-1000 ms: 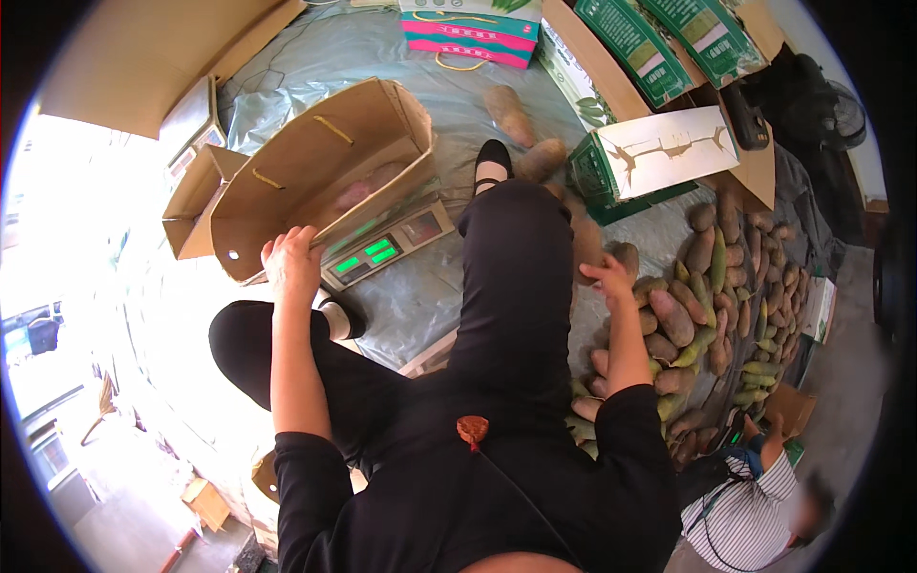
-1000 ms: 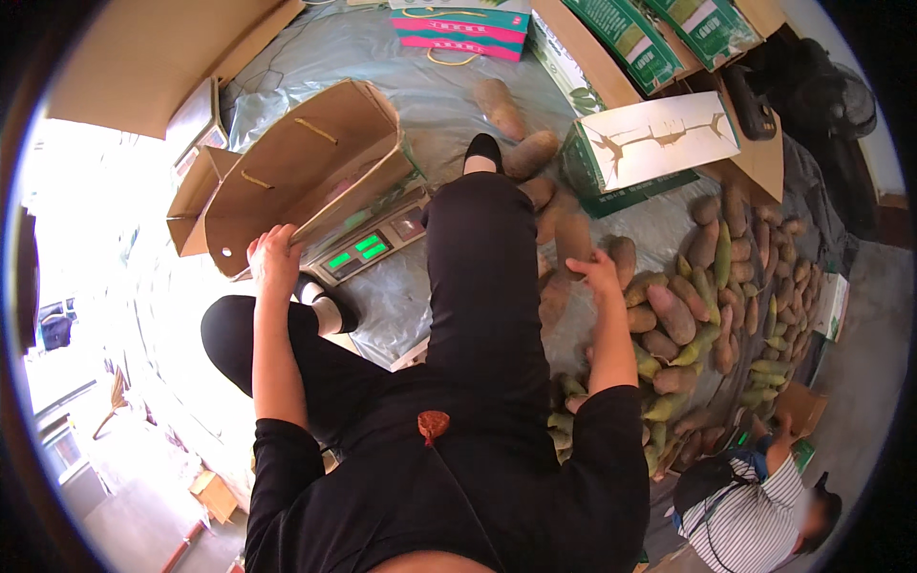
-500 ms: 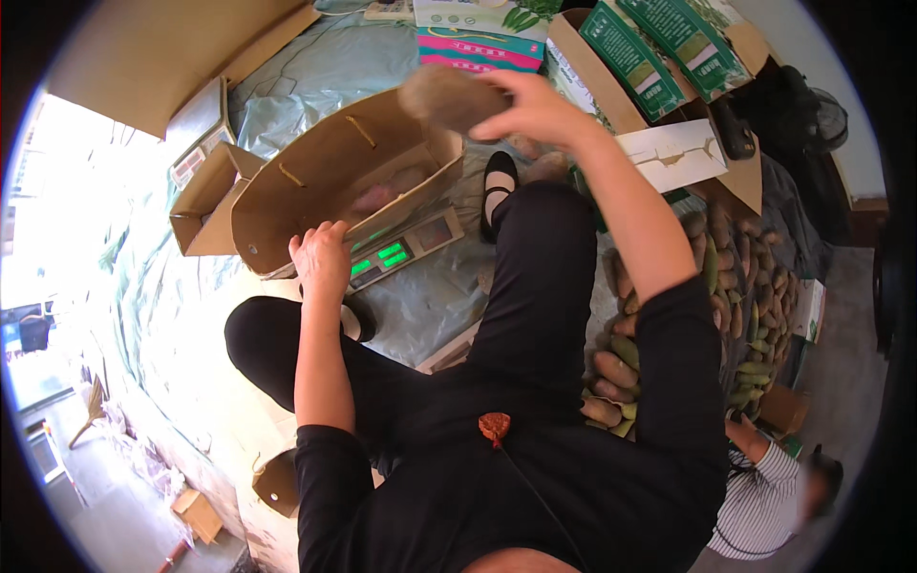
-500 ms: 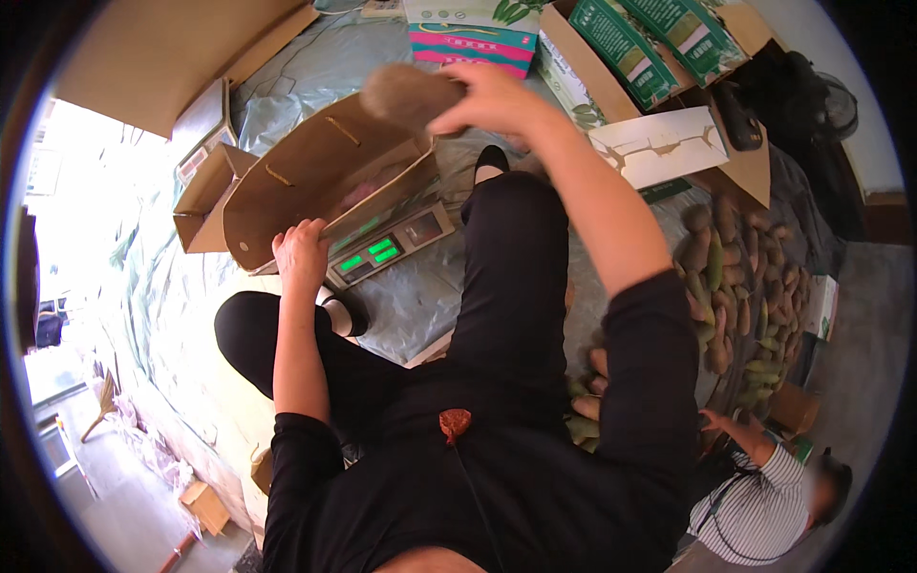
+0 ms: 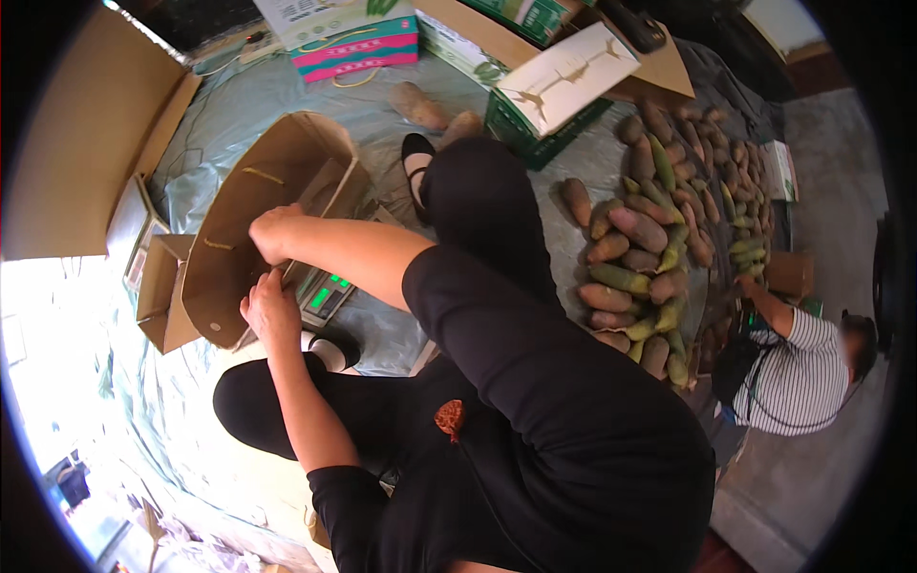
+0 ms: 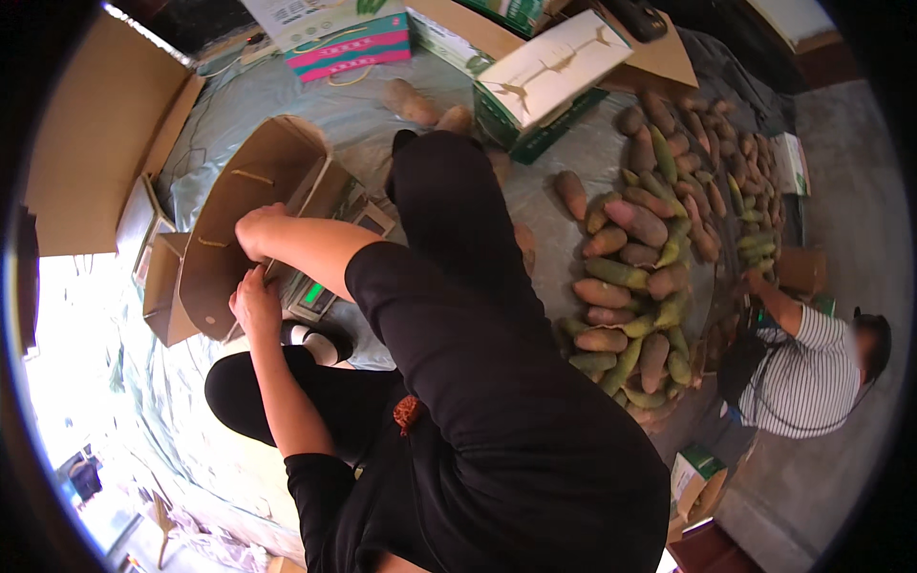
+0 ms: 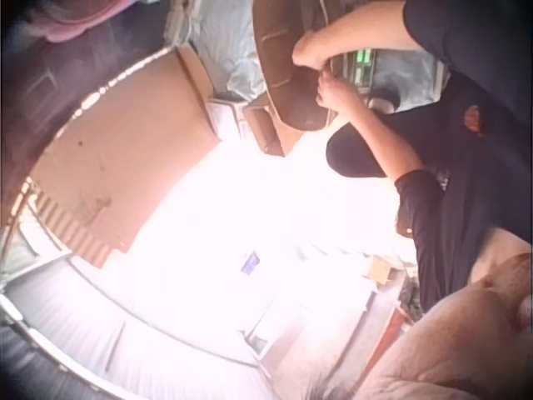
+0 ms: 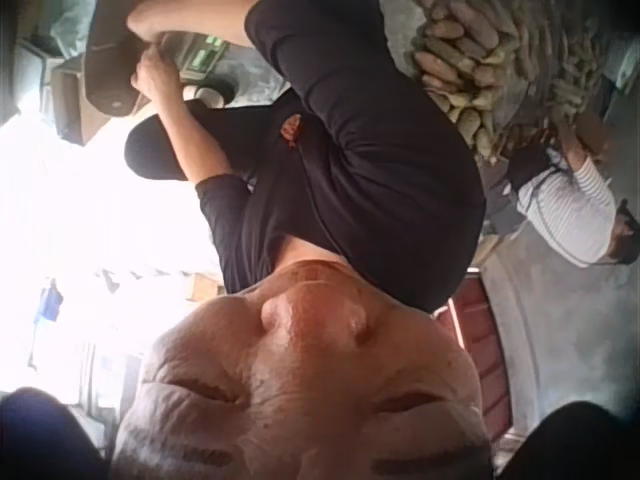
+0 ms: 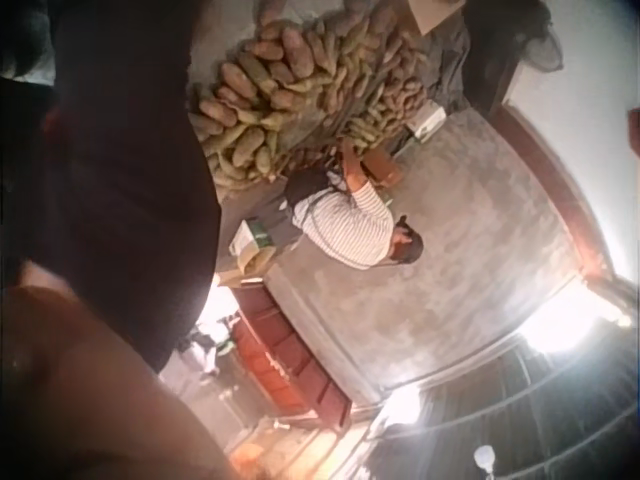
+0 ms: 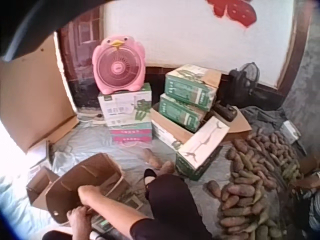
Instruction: Sort produce from a pile on the floor, weigh them on a digital scale, and pack them into cardboard boxes.
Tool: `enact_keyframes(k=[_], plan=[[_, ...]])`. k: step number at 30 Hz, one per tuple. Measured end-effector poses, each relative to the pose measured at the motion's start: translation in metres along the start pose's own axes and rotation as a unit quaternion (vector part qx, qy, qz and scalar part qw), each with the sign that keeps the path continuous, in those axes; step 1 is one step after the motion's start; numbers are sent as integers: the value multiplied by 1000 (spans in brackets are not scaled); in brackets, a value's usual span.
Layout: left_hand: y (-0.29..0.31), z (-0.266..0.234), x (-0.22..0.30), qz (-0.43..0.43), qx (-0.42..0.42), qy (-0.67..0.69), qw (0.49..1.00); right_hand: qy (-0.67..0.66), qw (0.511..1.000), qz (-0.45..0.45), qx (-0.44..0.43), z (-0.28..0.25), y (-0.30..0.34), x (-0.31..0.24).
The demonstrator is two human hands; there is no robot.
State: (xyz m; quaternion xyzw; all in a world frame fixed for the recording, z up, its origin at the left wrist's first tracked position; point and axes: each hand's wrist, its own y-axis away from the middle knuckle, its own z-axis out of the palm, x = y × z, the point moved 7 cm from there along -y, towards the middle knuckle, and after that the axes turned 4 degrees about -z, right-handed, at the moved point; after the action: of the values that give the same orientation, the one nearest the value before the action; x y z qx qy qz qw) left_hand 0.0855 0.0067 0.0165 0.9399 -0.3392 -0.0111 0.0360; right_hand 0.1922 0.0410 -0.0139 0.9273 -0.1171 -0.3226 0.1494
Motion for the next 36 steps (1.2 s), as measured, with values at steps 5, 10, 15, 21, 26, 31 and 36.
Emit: enact_keyframes(k=[5, 10, 15, 21, 26, 31, 36], plan=[[-4, 5, -2, -3, -6, -1, 1000, -11, 985, -170, 16, -53, 30, -14], [0, 4, -11, -17, -22, -9, 1000, -153, 943, -278, 105, -145, 138, 28], [-4, 5, -9, 0, -2, -4, 1000, -334, 890, -103, 292, -185, 242, 183], [-10, 9, -4, 6, -1, 25, 1000, -171, 881, 207, 390, -78, 361, 398], [1, -6, -27, -10, 13, 30, 999, -428, 767, 429, 211, 100, 386, 439], [-19, 59, 51, 88, 1, 140, 986, -14, 927, 350, 131, 262, 567, 553], [-6, 7, -21, 20, 33, 63, 997, -10, 906, 422, 20, 278, 439, 440]])
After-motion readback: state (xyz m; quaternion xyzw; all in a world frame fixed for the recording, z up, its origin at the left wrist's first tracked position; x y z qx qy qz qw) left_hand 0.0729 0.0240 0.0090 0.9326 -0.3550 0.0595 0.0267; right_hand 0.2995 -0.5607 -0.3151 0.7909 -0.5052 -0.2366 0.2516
